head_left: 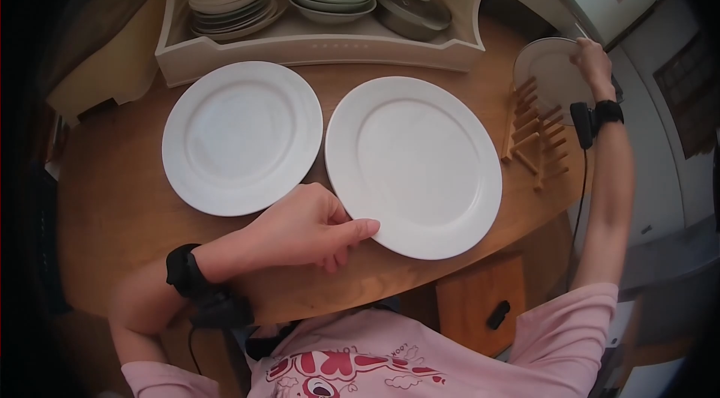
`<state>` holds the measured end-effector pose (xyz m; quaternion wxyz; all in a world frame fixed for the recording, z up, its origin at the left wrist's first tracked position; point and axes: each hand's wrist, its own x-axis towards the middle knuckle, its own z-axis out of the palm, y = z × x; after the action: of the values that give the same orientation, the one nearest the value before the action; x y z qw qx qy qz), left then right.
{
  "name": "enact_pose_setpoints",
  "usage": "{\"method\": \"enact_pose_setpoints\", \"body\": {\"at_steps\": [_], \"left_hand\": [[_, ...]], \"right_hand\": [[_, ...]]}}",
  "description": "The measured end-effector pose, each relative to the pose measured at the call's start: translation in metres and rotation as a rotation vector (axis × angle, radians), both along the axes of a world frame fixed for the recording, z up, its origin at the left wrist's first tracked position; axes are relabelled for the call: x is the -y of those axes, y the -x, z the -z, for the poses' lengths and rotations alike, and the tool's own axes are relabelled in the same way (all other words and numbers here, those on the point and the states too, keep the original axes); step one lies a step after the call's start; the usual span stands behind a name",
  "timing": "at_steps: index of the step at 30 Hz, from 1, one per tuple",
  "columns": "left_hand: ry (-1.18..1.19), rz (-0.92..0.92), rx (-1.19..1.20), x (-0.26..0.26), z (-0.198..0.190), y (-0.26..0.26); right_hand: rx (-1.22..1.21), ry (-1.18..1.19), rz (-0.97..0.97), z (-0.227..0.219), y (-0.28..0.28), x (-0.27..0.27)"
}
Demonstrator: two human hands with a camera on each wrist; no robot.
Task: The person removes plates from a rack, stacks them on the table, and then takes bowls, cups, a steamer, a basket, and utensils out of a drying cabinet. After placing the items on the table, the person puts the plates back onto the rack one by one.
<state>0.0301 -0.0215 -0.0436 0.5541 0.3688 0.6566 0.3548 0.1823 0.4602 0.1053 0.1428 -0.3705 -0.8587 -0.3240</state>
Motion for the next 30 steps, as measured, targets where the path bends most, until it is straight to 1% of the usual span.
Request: {"method": "enact_pose_setpoints", "body": {"at_steps": [2, 4, 6, 8, 9, 11, 15, 17, 18, 20, 21, 23, 24, 26, 27, 29, 30], "left_hand": [[-0.020, -0.005, -0.007, 0.000, 0.001, 0.000], [-0.030, -0.005, -0.025, 0.000, 0.003, -0.001], [-0.031, -0.007, -0.011, 0.001, 0.006, -0.001], [-0.030, -0.005, 0.001, 0.001, 0.007, -0.002], [-0.035, -0.008, -0.009, 0.002, 0.007, -0.002], [-0.045, -0.009, -0.022, 0.002, 0.007, -0.003], [-0.067, -0.015, -0.044, 0.004, 0.007, -0.004], [-0.080, -0.017, -0.050, 0.005, 0.007, -0.004], [-0.080, -0.015, -0.057, 0.005, 0.007, -0.004], [-0.079, -0.011, -0.063, 0.006, 0.006, -0.004], [-0.078, -0.011, -0.065, 0.006, 0.005, -0.005], [-0.077, -0.010, -0.071, 0.006, 0.003, -0.005], [-0.057, -0.015, -0.052, 0.006, 0.002, -0.005], [-0.037, -0.023, -0.033, 0.006, -0.002, -0.006], [-0.027, -0.010, -0.018, 0.006, -0.006, -0.005], [-0.010, 0.001, -0.005, 0.008, -0.011, -0.003], [-0.069, -0.017, -0.009, 0.009, -0.012, -0.002]], "right_hand": [[-0.006, -0.024, 0.012, -0.001, -0.007, 0.000], [-0.120, -0.032, 0.008, -0.003, -0.014, 0.006], [-0.129, -0.012, 0.025, -0.012, -0.018, 0.016], [-0.215, -0.049, -0.031, -0.019, -0.023, 0.019], [-0.213, -0.052, -0.032, -0.023, -0.024, 0.020], [-0.241, -0.134, -0.119, -0.031, -0.024, 0.038], [-0.251, -0.153, -0.138, -0.044, -0.018, 0.062], [-0.295, -0.264, -0.235, -0.048, -0.016, 0.073], [-0.295, -0.265, -0.236, -0.051, -0.017, 0.079], [-0.431, -0.172, -0.332, -0.059, -0.018, 0.105], [-0.428, -0.170, -0.330, -0.062, -0.020, 0.109], [-0.555, -0.111, -0.546, -0.067, -0.023, 0.115], [-0.556, -0.110, -0.547, -0.066, -0.023, 0.119], [-0.801, 0.242, -0.789, -0.060, -0.019, 0.135], [-0.805, 0.245, -0.792, -0.057, -0.018, 0.140], [-0.896, 0.631, -0.958, -0.049, -0.015, 0.151], [-0.900, 0.635, -0.959, -0.044, -0.012, 0.160]]}}
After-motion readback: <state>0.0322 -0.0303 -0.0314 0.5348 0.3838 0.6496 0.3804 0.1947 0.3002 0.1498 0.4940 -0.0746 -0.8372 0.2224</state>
